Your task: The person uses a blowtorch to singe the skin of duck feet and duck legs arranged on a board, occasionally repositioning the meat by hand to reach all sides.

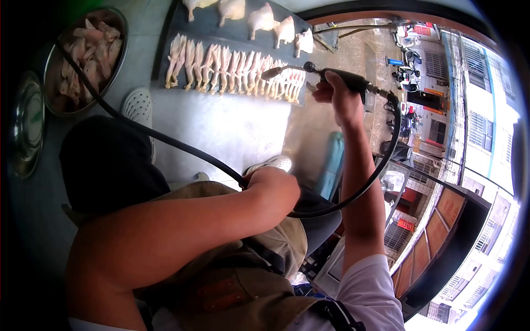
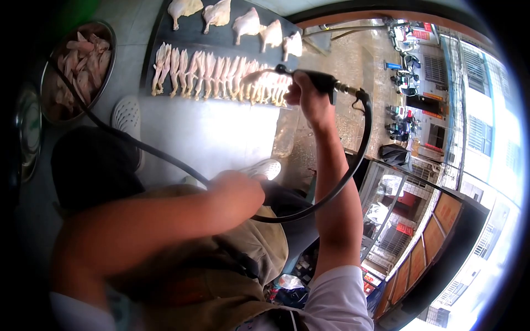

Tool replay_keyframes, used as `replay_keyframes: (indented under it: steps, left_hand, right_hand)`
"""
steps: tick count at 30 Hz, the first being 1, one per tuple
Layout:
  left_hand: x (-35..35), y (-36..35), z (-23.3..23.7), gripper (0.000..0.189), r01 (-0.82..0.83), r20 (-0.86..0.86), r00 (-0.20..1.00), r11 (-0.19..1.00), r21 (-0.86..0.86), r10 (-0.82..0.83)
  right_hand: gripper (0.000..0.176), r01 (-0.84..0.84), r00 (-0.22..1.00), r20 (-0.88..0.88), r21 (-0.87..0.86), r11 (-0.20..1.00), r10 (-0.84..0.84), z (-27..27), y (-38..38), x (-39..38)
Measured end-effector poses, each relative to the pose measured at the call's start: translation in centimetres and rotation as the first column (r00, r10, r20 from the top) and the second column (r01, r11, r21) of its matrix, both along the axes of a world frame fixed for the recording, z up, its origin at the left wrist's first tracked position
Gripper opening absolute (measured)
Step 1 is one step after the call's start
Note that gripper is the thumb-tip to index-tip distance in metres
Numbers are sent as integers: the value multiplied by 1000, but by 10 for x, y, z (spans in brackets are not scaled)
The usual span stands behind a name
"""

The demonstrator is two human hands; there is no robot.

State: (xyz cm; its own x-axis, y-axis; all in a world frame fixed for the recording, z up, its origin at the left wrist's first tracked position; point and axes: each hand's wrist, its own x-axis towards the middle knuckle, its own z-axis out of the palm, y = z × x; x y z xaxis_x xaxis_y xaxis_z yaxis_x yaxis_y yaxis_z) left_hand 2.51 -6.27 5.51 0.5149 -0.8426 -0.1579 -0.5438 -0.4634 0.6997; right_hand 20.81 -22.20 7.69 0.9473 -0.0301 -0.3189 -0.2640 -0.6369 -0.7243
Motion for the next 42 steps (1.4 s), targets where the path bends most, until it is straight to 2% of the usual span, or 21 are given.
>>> replay_keyframes:
  steps: [7, 10, 20, 23, 27, 30, 34, 37, 40, 42]
  left_hand:
    - [15, -1, 4, 9, 15, -80, 997, 998, -58, -20]
    - [14, -2, 2, 9, -32, -86, 996, 994, -108, 22]
    - [16, -2, 5, 15, -5, -79, 997, 999, -42, 2]
    - [13, -4, 4, 18, 9, -73, 997, 1000, -26, -11]
    - [12, -2, 6, 20, 32, -86, 996, 999, -33, -34]
    - [10, -2, 5, 22, 64, -89, 994, 998, -21, -65]
    - [7, -3, 4, 23, 103, -93, 990, 995, -4, -103]
    - [-1, 0, -1, 9, -27, 3, 1000, 997, -75, 28]
    - [11, 0, 7, 25, 108, -120, 987, 994, -22, -110]
    - [13, 2, 10, 25, 98, -152, 983, 995, -16, -99]
  right_hand:
    - [30, -78, 994, -84, -59, 995, 73, -5, 10, 21]
    - [31, -98, 987, -131, -45, 994, 91, -10, 6, 28]
    - [32, -89, 989, -124, -77, 993, 79, -10, 13, 25]
    - [31, -144, 977, -171, -88, 986, 128, -11, 7, 23]
    - [27, -183, 970, -174, -48, 982, 172, 8, 21, -2]
    - [27, -166, 970, -168, 65, 984, 175, 15, 24, -11]
    - [27, -230, 972, -48, 28, 973, 231, 10, 33, -13]
    - [28, -262, 961, -94, 3, 965, 261, 7, 42, -7]
    - [29, -269, 953, -143, 15, 963, 268, 3, 48, -2]
    - [29, -271, 949, -159, 23, 962, 271, 1, 50, 1]
